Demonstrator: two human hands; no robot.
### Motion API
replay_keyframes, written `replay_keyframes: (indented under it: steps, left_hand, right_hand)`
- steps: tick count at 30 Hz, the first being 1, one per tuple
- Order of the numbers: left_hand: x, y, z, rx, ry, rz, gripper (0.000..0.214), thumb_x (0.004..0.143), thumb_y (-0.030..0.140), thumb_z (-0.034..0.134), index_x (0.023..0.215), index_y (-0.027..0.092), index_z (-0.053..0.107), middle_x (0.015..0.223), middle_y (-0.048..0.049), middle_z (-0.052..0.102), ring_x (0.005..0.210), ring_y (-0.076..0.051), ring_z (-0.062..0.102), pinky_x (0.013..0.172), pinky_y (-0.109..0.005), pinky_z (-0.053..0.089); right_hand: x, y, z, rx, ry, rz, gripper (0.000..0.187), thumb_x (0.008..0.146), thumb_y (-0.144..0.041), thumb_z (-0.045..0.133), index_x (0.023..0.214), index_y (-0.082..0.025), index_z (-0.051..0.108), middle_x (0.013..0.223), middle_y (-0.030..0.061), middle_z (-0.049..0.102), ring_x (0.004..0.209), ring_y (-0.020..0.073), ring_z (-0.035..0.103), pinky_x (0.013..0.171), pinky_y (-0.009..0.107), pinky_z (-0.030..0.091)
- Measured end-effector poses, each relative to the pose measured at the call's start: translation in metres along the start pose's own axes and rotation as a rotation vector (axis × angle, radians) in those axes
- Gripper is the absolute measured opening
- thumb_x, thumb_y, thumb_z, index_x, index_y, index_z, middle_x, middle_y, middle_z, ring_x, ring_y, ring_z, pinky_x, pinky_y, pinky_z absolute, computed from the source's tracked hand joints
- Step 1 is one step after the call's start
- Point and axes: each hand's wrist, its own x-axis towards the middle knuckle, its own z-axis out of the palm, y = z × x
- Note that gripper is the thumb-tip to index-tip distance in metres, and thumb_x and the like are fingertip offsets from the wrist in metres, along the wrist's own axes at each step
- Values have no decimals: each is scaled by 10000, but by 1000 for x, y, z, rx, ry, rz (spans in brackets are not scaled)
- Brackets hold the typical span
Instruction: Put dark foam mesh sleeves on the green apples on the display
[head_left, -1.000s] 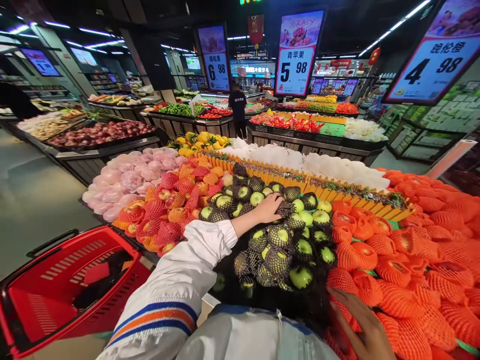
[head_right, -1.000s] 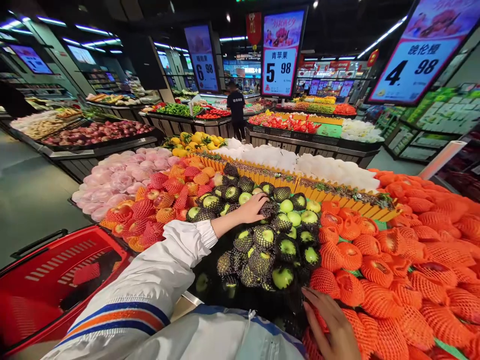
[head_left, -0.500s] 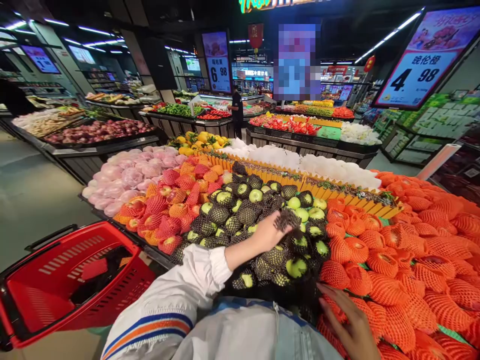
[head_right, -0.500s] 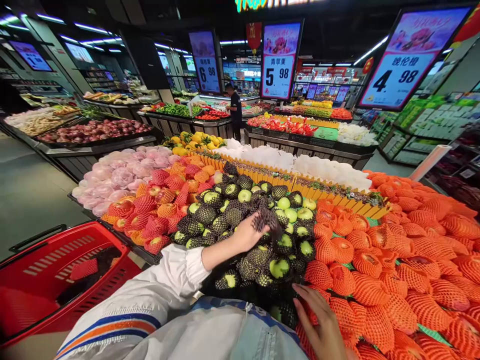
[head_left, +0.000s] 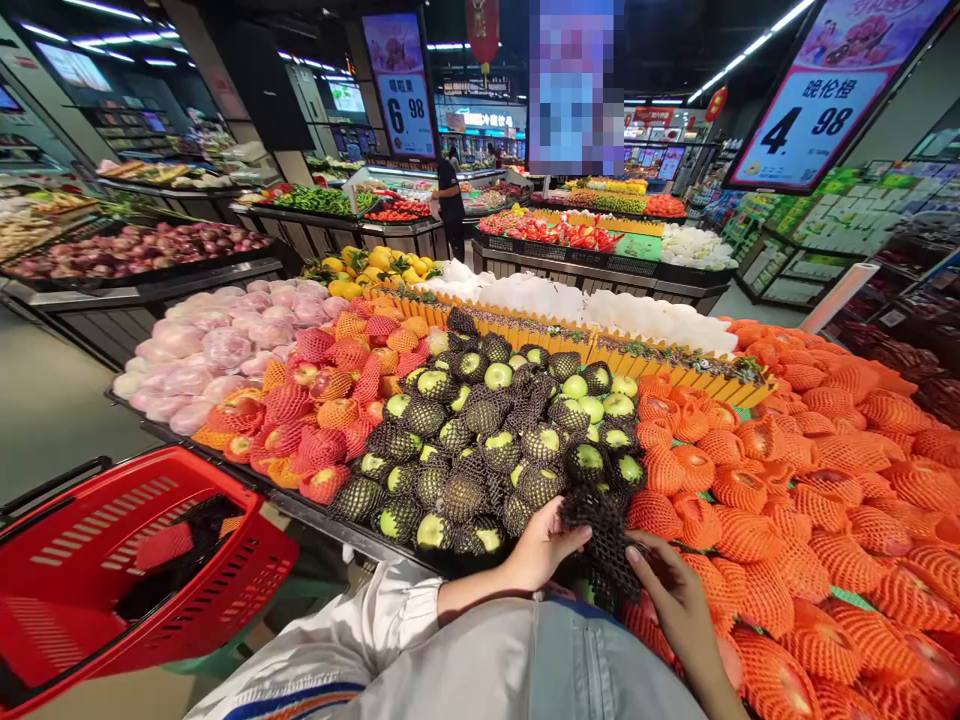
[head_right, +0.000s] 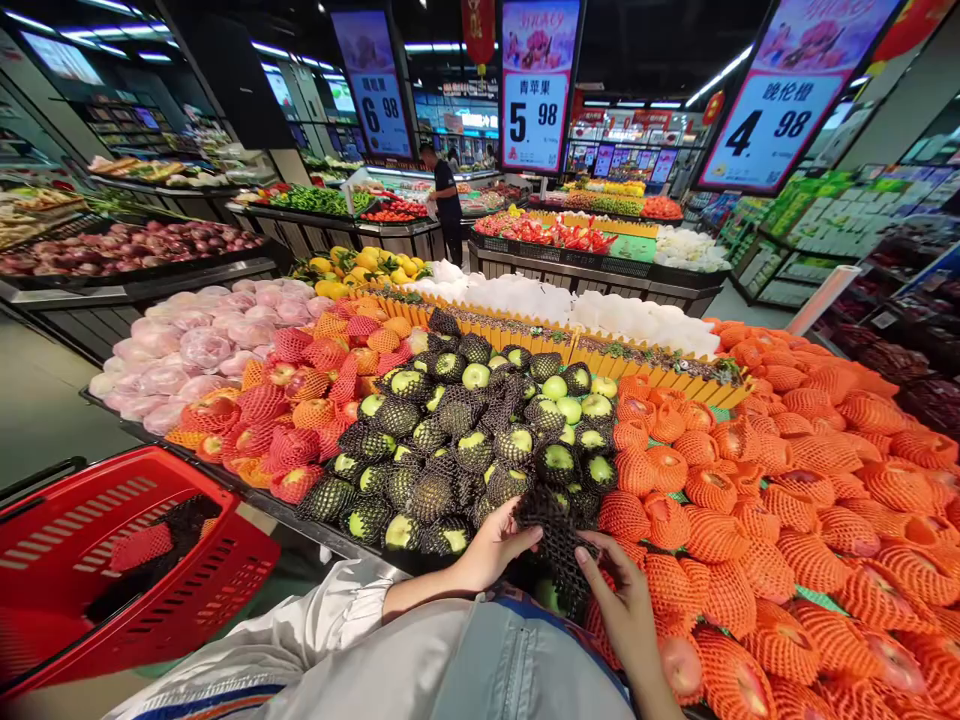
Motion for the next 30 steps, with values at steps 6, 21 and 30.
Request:
replay_keyframes:
  steps: [6,21,30]
  left_hand:
    - [-4,3,-1,-85,-19,-11,450,715,496,825,948,141,675,957,-62,745,894,-200,651,894,-342,487]
    - [0,2,-13,283,-100,121,495,797,606,706,989,164,594,712,37,488,674,-121,445,662,-261,362]
    - [5,-18,-19,413,-391,175,540,642,682,773,775,168,672,1047,-89,588,953,-230,562,819,-323,432]
  right_hand:
    - [-6,-2,8,59,14,-49,333,935,-502,567,1138,-267,686,1207,80,687,1157,272,612,1082,480,434]
    - [23,-34,-4,-148,-283,-306,226,945,-410,592,806,-235,627,812,23,626,834,199,606,778,309,501]
    - [24,33,-10,248,189,-102,292,936,-530,535,1047,-290,659,1167,29,723,1089,255,678,876,357,587]
